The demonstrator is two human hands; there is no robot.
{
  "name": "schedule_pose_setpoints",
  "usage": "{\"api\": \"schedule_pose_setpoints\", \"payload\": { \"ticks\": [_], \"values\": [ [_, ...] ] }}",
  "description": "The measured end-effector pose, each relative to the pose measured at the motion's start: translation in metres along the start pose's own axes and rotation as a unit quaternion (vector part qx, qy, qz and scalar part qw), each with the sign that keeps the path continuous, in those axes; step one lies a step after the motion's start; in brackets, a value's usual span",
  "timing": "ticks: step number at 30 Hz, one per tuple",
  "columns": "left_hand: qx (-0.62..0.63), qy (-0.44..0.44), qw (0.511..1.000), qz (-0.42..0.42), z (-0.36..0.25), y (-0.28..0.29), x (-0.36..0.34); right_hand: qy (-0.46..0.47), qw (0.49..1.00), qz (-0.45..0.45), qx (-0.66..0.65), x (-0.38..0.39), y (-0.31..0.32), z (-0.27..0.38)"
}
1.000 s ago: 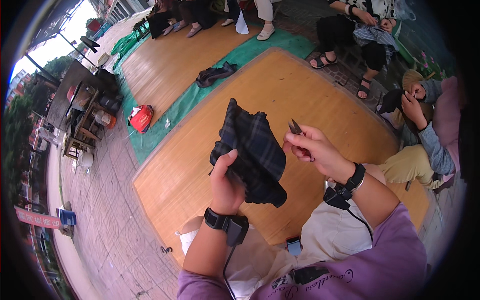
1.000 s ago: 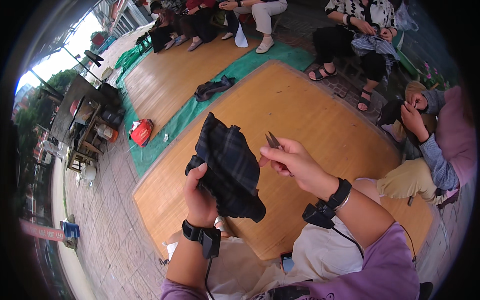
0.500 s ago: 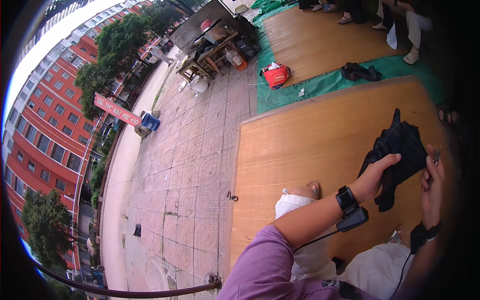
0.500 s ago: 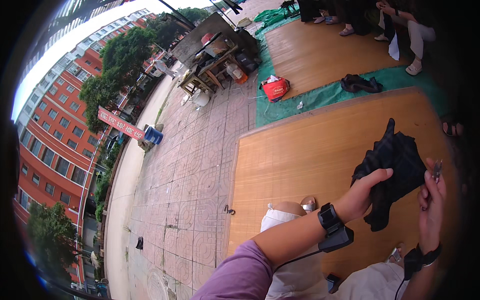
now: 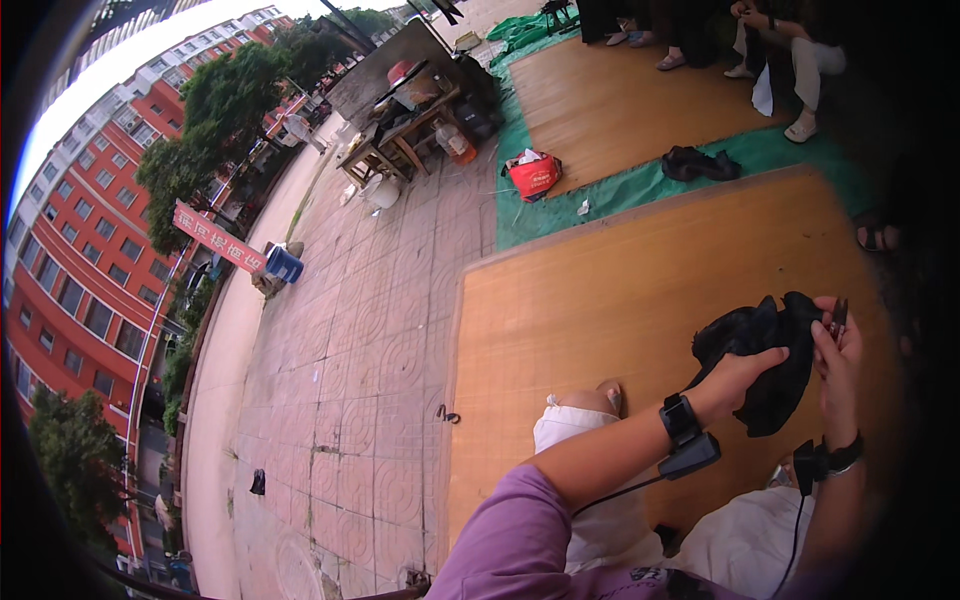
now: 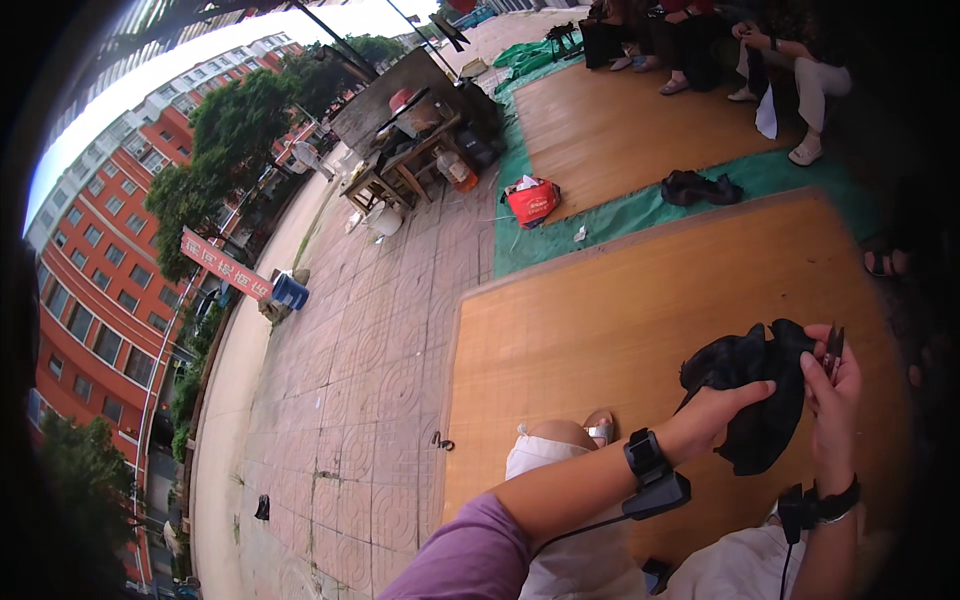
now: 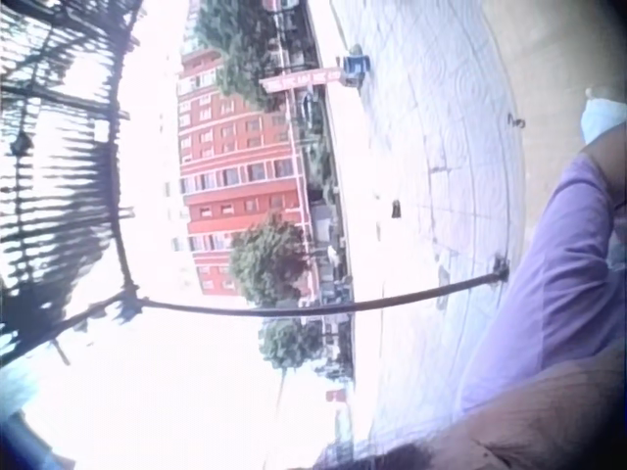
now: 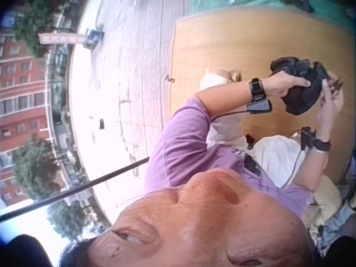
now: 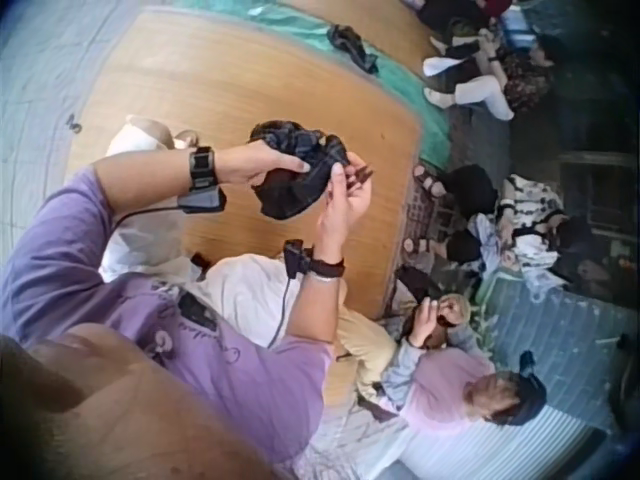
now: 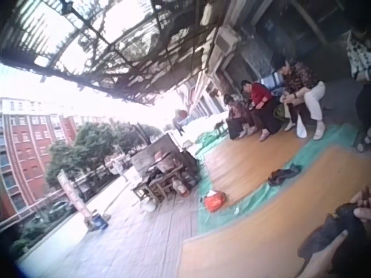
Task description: The person is using small snips to trim excess material or threads from a black leather or thick fabric component.
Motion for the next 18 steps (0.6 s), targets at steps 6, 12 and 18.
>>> {"api": "schedule_pose_setpoints", "payload": {
  "ticks": [6,12,18],
  "values": [
    [-0.05,0.113,0.99,0.063,0.028,-0.016,0.002,0.021,0.999,-0.027,0.013,0.008,0.003,0.028],
    [-0.056,0.233,0.968,0.075,0.066,-0.001,0.003,0.021,0.999,-0.023,-0.027,0.012,0.01,0.037],
    [0.046,0.113,0.99,0.072,0.031,-0.024,-0.002,-0.018,0.996,-0.006,-0.092,0.02,0.009,0.03]
  ]
}}
Point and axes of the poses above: each hand's wrist, its own x-axis away from the middle knuckle, its own y-axis out of the back of the hand, z = x × y, the point moved 10 cm from there along -x, towards the middle knuckle, and after that the axes turned 10 degrees about z, right-handed, at the moved point
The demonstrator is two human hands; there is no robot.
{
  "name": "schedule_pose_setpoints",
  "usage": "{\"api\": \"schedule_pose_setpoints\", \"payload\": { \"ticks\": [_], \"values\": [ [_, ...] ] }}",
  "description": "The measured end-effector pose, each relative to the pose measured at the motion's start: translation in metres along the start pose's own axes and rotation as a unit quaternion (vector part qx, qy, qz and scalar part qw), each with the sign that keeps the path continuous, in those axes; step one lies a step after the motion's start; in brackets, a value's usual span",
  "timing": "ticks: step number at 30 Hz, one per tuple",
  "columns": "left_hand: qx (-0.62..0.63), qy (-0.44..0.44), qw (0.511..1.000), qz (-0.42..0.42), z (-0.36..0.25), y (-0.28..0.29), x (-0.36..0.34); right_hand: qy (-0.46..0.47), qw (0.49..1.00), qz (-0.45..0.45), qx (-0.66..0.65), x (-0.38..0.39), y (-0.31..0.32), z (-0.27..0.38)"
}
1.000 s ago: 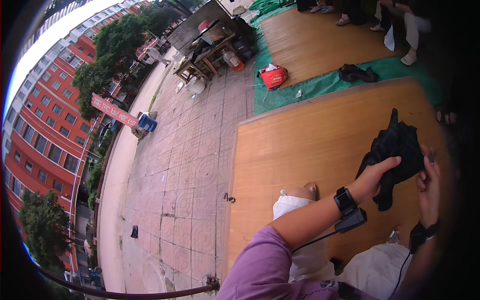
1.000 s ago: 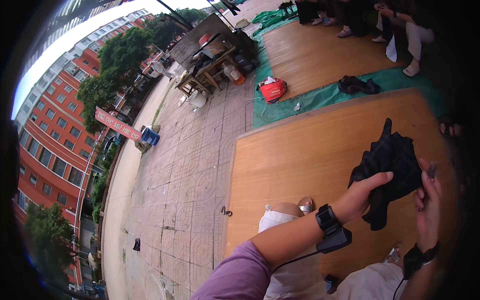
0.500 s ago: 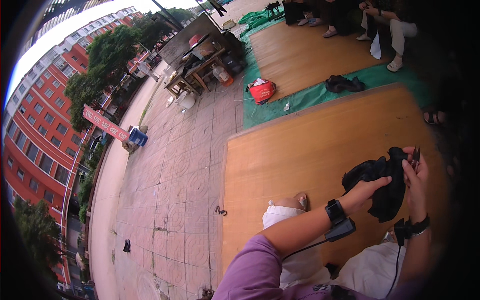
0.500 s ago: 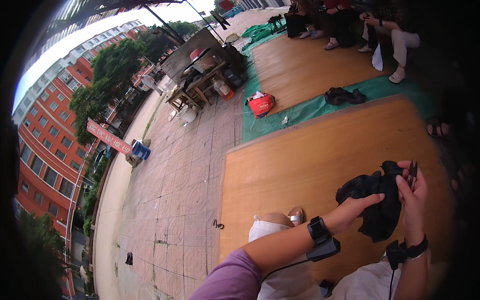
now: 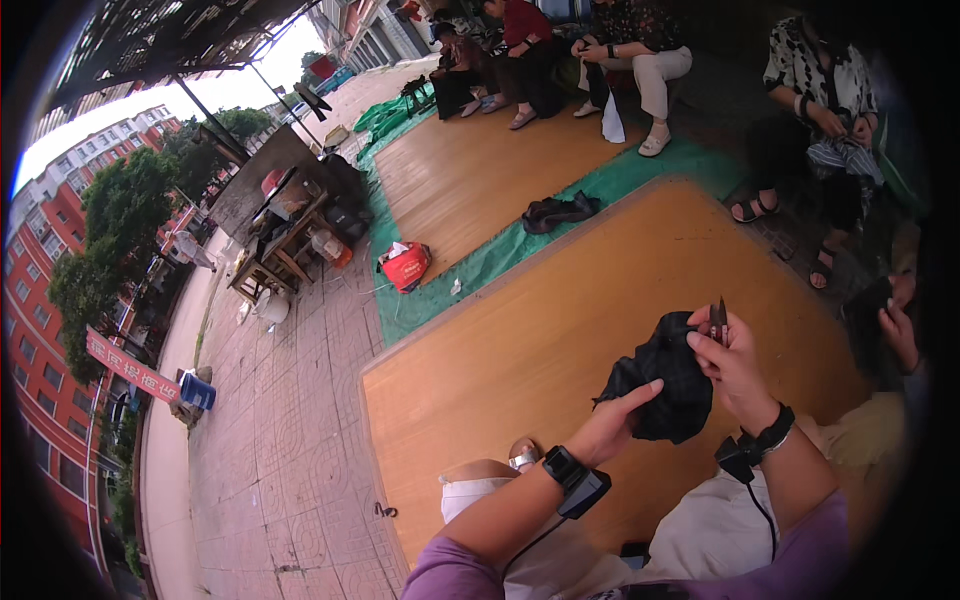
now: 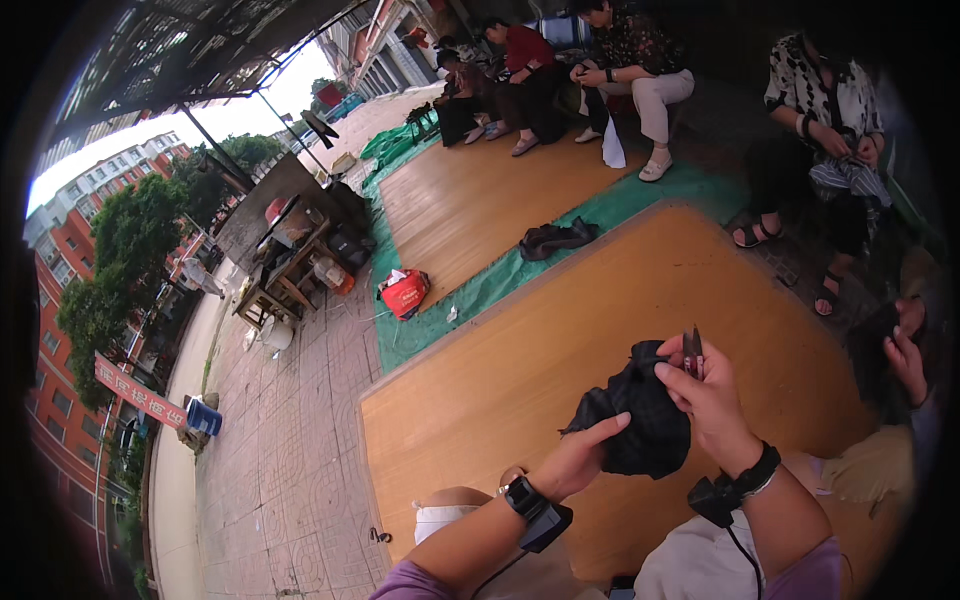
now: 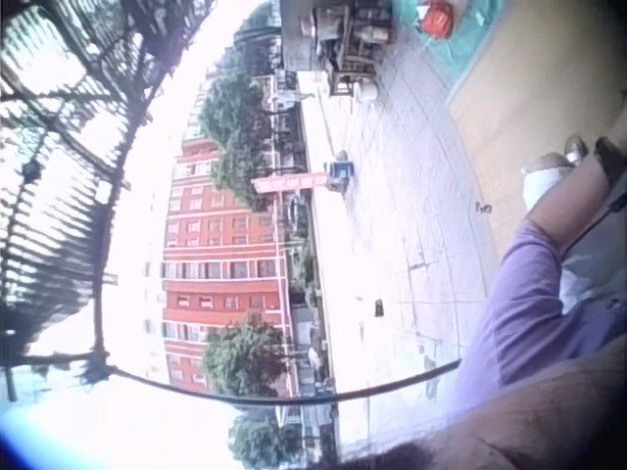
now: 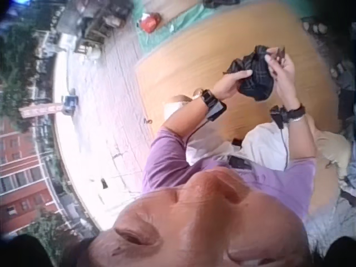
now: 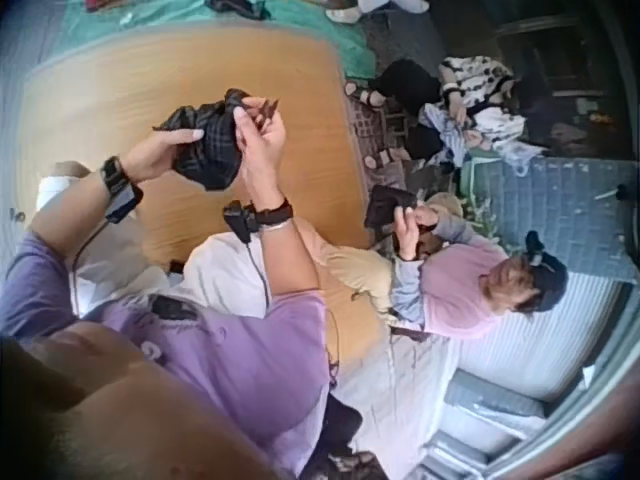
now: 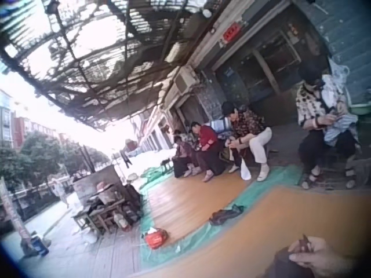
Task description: The person is using small snips to trim excess material or threads from a black leather or thick fabric component.
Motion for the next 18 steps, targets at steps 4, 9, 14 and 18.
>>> {"api": "schedule_pose_setpoints", "payload": {
  "ticks": [4,9,14,18],
  "values": [
    [-0.008,-0.041,0.999,-0.03,-0.008,0.001,0.005,-0.009,1.0,0.009,-0.004,0.001,-0.008,0.002],
    [0.012,-0.068,0.995,-0.075,-0.014,0.013,0.006,0.019,0.994,0.04,0.096,0.001,-0.011,0.003],
    [-0.006,-0.102,0.986,-0.135,-0.03,0.022,0.02,0.051,0.982,0.099,0.153,-0.002,-0.025,-0.014],
    [-0.012,-0.123,0.982,-0.144,-0.043,0.022,0.023,0.031,0.991,0.079,0.107,-0.001,-0.024,-0.008]
  ]
}}
Point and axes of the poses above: each hand's wrist, its own x-axis away from the middle knuckle, its own y-axis out of the back of the hand, z = x × y, the point moved 10 cm from there along -x, towards the middle knuckle, and after that the axes turned 10 degrees about z, right-handed, at the moved point
